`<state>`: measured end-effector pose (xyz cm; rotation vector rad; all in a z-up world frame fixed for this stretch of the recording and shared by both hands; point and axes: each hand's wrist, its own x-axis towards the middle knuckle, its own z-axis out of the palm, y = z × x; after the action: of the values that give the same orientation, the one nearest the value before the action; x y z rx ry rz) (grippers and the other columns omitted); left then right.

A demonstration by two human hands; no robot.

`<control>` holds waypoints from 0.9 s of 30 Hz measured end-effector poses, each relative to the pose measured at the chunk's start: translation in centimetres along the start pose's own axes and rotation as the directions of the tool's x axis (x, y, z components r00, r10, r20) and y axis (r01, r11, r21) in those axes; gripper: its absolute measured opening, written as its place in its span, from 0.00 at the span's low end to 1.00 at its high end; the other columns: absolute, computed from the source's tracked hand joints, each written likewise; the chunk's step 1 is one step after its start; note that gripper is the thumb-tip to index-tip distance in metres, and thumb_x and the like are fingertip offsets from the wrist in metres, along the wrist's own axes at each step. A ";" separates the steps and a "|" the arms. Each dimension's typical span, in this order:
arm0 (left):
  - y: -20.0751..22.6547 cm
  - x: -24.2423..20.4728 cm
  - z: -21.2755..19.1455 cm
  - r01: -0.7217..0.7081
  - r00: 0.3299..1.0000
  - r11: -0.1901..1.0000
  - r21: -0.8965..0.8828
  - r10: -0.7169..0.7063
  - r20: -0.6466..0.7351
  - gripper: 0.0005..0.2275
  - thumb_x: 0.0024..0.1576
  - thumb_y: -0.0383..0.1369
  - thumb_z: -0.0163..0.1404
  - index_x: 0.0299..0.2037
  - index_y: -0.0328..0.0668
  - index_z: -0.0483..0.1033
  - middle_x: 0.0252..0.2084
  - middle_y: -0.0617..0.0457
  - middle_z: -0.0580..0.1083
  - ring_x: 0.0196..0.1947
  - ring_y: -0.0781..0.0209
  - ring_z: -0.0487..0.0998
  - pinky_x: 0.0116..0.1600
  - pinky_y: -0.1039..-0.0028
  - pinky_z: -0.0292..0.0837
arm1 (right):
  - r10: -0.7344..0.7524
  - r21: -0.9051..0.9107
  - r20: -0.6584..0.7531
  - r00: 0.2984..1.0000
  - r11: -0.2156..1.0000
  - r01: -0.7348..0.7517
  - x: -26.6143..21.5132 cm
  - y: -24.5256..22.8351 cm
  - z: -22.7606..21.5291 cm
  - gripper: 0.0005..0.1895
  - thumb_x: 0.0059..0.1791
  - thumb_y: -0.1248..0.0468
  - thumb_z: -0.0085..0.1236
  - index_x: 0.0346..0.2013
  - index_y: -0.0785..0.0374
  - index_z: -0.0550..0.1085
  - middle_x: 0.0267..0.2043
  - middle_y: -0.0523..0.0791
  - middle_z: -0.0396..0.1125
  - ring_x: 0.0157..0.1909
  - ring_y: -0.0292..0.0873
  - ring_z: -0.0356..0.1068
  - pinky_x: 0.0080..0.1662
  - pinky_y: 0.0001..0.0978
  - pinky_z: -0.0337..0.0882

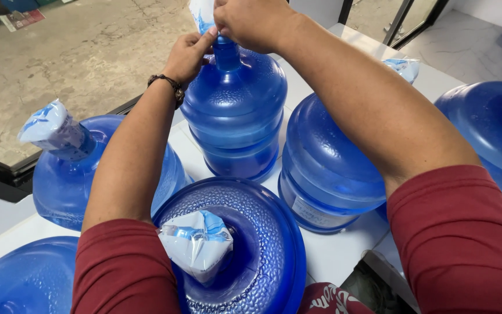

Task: The person places plastic shrink wrap over the necks of several large blue water jugs. They then use a red heat gun to shrink the plastic around the necks, securing the seals.

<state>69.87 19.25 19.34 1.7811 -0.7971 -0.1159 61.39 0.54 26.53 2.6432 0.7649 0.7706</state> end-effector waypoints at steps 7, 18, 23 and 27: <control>0.4 -0.2 -0.7 -0.027 0.998 0.984 0.175 0.018 0.053 0.27 0.56 0.64 0.42 0.39 0.49 0.79 0.36 0.59 0.77 0.39 0.66 0.75 0.48 0.73 0.74 | 0.701 0.510 -0.013 0.713 0.619 -0.598 -0.2 2.2 3.7 0.13 0.59 0.60 0.45 0.29 0.52 0.70 0.24 0.39 0.63 0.24 0.37 0.58 0.26 0.36 0.58; 2.0 -1.0 0.0 0.023 0.997 0.999 0.038 -0.026 0.073 0.30 0.56 0.61 0.38 0.51 0.46 0.77 0.52 0.57 0.77 0.54 0.62 0.76 0.58 0.70 0.71 | 0.768 0.893 0.335 0.545 -0.075 -0.444 -1.4 -3.4 2.5 0.10 0.50 0.60 0.58 0.43 0.57 0.80 0.43 0.41 0.79 0.44 0.36 0.78 0.49 0.27 0.79; 3.2 -1.4 0.6 0.009 1.000 0.993 0.122 -0.012 0.017 0.23 0.56 0.60 0.46 0.43 0.52 0.79 0.42 0.61 0.79 0.44 0.69 0.78 0.49 0.76 0.73 | 0.681 0.837 0.479 0.554 -0.164 -0.522 -2.8 -3.7 0.5 0.12 0.50 0.53 0.58 0.44 0.53 0.78 0.47 0.42 0.78 0.54 0.43 0.78 0.56 0.45 0.72; 3.7 -2.0 1.1 0.033 0.999 0.996 0.081 -0.033 0.001 0.18 0.57 0.55 0.50 0.45 0.54 0.80 0.42 0.62 0.81 0.41 0.71 0.81 0.47 0.79 0.77 | 0.662 0.824 0.521 0.539 -0.227 -0.518 -3.2 -3.8 0.9 0.09 0.48 0.53 0.62 0.37 0.53 0.79 0.46 0.43 0.79 0.55 0.44 0.80 0.61 0.48 0.71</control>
<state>66.17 18.93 21.61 1.8716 -0.7838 -0.1089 58.07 1.77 23.01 4.3994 -0.5654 0.6938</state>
